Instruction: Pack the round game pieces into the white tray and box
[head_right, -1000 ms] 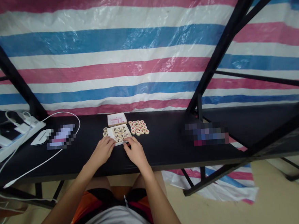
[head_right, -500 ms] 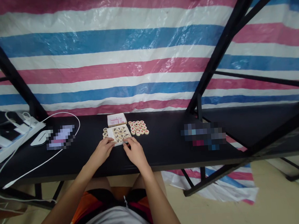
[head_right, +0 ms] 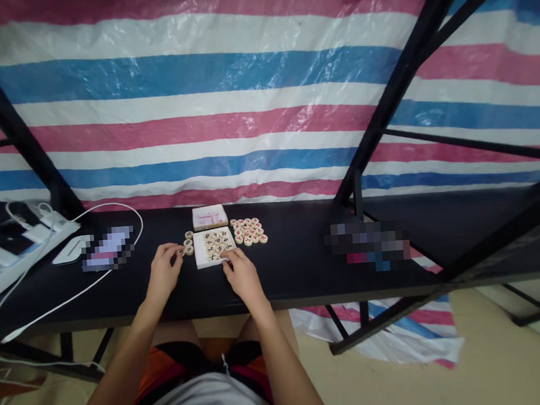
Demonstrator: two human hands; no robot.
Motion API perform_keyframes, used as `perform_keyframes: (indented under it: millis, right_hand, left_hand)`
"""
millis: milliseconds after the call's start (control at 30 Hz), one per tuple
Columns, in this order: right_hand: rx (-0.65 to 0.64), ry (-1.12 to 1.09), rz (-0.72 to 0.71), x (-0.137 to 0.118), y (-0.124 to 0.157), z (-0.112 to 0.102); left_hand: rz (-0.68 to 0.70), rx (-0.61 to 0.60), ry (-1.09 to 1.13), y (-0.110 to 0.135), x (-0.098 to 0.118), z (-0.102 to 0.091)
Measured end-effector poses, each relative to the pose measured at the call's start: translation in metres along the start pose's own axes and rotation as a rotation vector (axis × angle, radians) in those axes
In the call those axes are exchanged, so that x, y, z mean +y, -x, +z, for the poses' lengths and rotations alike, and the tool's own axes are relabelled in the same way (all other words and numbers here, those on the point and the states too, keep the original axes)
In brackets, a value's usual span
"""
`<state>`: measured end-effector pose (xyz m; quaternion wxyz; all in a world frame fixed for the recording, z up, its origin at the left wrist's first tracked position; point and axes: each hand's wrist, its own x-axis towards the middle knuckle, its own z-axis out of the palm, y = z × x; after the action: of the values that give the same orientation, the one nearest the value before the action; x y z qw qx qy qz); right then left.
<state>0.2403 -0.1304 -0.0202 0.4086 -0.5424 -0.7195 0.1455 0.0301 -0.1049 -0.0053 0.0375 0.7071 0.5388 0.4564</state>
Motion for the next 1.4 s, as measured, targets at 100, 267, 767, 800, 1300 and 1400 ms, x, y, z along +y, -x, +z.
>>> perform_keyframes:
  millis: [100, 267, 767, 800, 1300, 1400]
  right_hand:
    - [0.008, 0.055, 0.016, -0.001, 0.000, 0.001]
    - [0.037, 0.129, 0.022, -0.003, -0.002, 0.002]
    - [-0.012, 0.046, -0.085, -0.006, 0.001, 0.001]
    - [-0.020, 0.045, -0.084, -0.006, 0.001, 0.001]
    - [0.021, -0.018, -0.048, -0.005, 0.002, -0.001]
    - [0.020, -0.057, -0.047, -0.005, 0.001, -0.002]
  left_hand:
    - [-0.112, -0.038, 0.026, 0.000, -0.003, 0.000]
    - [-0.125, -0.188, 0.075, 0.000, -0.003, 0.002]
    - [-0.001, -0.220, -0.195, 0.005, 0.004, 0.004]
    - [-0.001, -0.227, -0.198, 0.005, 0.004, 0.004]
    - [0.080, -0.243, -0.166, 0.006, 0.003, 0.005]
    - [0.209, -0.272, -0.207, 0.007, 0.012, 0.001]
